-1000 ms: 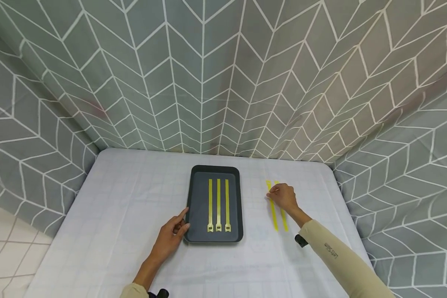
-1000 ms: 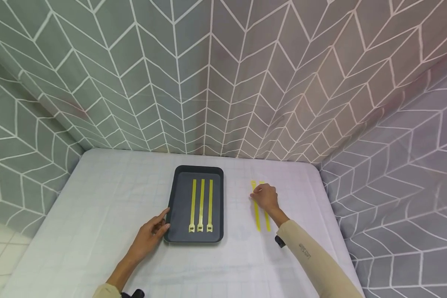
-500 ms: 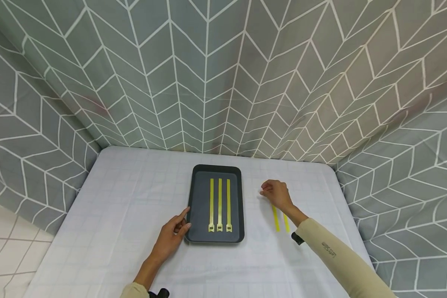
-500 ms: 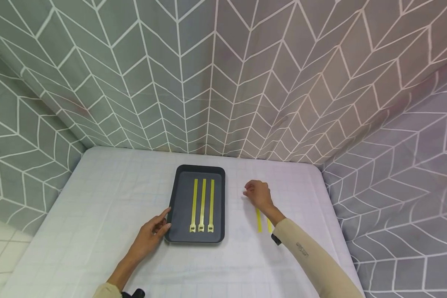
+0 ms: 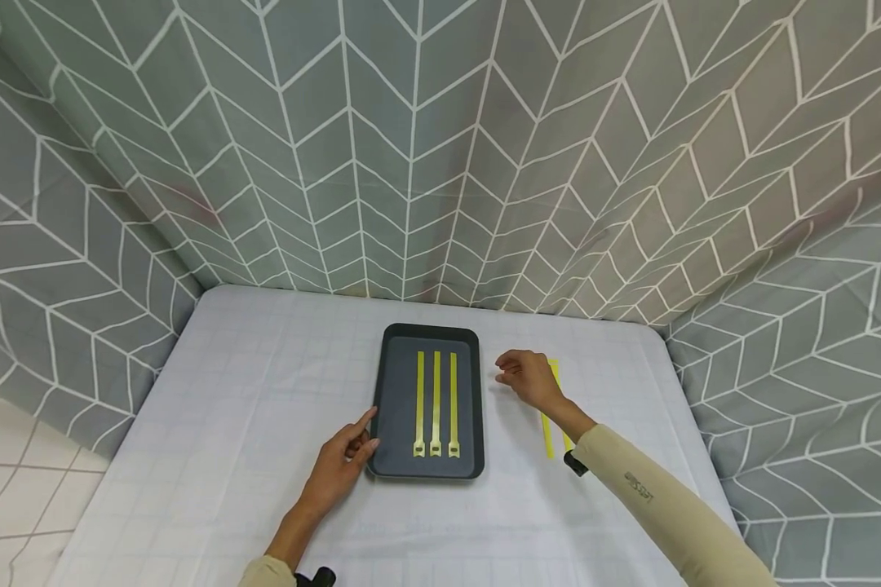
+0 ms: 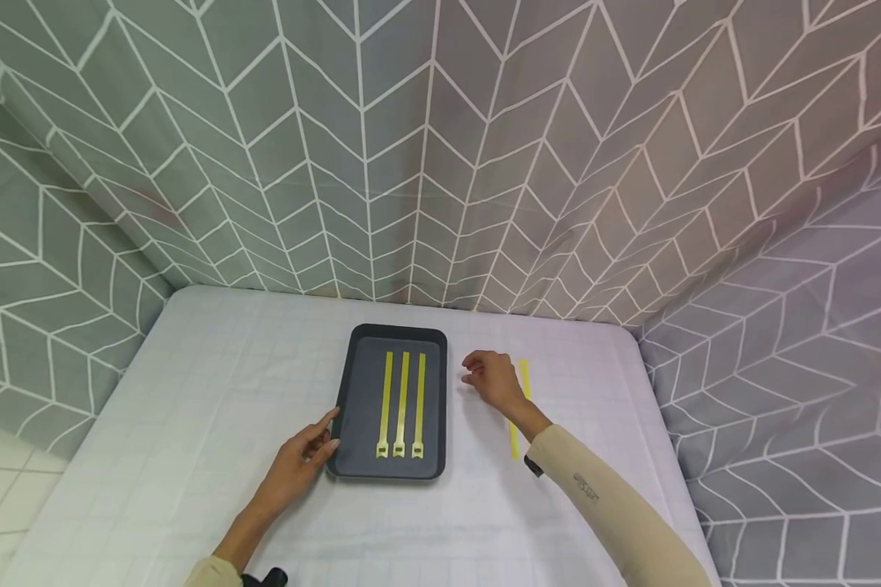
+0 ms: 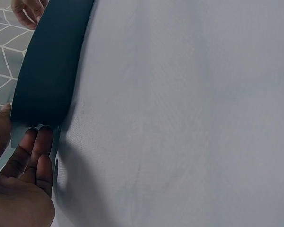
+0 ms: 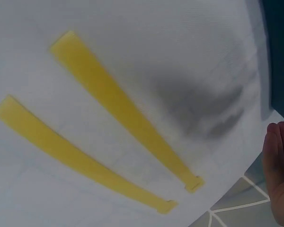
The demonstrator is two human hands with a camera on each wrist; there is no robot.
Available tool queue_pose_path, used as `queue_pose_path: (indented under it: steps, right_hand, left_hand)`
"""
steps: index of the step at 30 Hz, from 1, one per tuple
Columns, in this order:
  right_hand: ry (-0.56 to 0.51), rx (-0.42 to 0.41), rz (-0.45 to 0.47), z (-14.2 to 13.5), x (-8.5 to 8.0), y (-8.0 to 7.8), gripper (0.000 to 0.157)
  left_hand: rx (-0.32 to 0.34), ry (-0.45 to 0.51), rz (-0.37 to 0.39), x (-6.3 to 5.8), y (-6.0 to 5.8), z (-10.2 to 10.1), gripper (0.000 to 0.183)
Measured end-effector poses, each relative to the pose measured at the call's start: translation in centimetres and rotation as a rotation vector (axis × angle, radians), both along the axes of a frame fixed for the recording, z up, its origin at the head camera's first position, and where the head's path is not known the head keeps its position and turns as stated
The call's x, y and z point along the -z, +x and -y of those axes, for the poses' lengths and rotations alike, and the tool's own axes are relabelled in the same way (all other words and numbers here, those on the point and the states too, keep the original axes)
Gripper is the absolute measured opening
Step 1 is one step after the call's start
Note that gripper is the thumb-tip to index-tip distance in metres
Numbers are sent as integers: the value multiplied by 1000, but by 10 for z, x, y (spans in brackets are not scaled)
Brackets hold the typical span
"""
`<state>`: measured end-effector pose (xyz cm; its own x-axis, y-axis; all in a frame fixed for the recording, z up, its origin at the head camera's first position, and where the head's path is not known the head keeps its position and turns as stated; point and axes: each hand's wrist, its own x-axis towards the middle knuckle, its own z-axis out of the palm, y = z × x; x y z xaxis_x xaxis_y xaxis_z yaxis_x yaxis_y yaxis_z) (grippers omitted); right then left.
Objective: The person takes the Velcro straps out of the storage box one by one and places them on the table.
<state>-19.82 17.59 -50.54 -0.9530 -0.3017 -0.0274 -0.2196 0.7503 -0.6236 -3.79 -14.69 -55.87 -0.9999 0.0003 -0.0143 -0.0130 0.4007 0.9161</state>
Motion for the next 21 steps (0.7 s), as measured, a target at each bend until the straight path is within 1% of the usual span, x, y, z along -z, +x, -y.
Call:
queue_pose_path:
  steps: [2, 7, 10, 13, 17, 21]
  right_hand:
    - [10, -13, -16, 3, 0, 0, 21]
    - [19, -86, -85, 10, -1, -3, 21]
    - [16, -122, -87, 16, -2, -4, 22]
    - [22, -151, -70, 23, -5, -3, 24]
    - [30, -203, -58, 32, -7, -2, 29]
    - [34, -265, -72, 41, -6, 0, 28]
  left_hand:
    - [3, 0, -6, 0, 0, 1, 53]
    - [5, -3, -3, 2, -1, 1, 53]
    - [3, -5, 7, 3, -2, 1, 53]
    - [1, -8, 3, 3, -2, 2, 53]
    - [2, -8, -23, 4, -1, 2, 53]
    - [7, -10, -52, 6, 1, 2, 52]
